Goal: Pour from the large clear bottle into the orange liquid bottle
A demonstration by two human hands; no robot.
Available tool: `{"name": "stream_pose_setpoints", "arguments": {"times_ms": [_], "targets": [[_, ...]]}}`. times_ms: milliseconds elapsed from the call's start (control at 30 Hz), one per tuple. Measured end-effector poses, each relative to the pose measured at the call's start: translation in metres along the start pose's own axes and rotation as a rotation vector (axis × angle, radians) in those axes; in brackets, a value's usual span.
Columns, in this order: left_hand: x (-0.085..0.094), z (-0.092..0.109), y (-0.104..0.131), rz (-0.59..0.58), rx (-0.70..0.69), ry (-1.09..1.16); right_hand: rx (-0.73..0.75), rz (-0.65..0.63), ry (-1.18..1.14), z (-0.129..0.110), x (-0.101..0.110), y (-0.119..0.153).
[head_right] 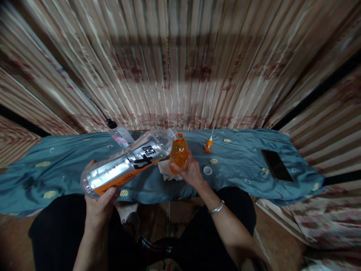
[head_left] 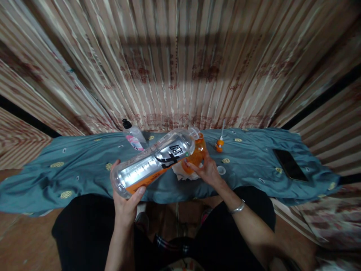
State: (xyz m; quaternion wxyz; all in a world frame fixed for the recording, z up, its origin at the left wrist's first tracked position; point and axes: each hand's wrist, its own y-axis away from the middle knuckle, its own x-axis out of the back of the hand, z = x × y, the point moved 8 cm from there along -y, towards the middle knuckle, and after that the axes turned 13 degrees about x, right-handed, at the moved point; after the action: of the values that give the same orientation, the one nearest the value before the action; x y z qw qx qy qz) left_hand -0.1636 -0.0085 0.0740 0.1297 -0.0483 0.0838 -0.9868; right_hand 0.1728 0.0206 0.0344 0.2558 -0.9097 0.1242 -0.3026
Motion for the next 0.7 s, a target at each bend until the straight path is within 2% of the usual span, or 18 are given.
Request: {"name": "stream_pose_setpoints", "arguments": {"times_ms": [167,467,700], "targets": [[-0.0031,-0.0053,-0.0014,-0.02,0.078,0.094,0.006,0.008,0.022,0.0037,0.0007,0.0005],[-0.0062,-0.0039,0.0007,-0.02,0.121,0.157,-0.02,0.024,0.019,0.0073,0.0019,0.0011],[-0.0029,0.0024,0.0008,0.002,0.071,0.096,-0.036,0.002,0.033,0.0049,0.0022,-0.0001]]}}
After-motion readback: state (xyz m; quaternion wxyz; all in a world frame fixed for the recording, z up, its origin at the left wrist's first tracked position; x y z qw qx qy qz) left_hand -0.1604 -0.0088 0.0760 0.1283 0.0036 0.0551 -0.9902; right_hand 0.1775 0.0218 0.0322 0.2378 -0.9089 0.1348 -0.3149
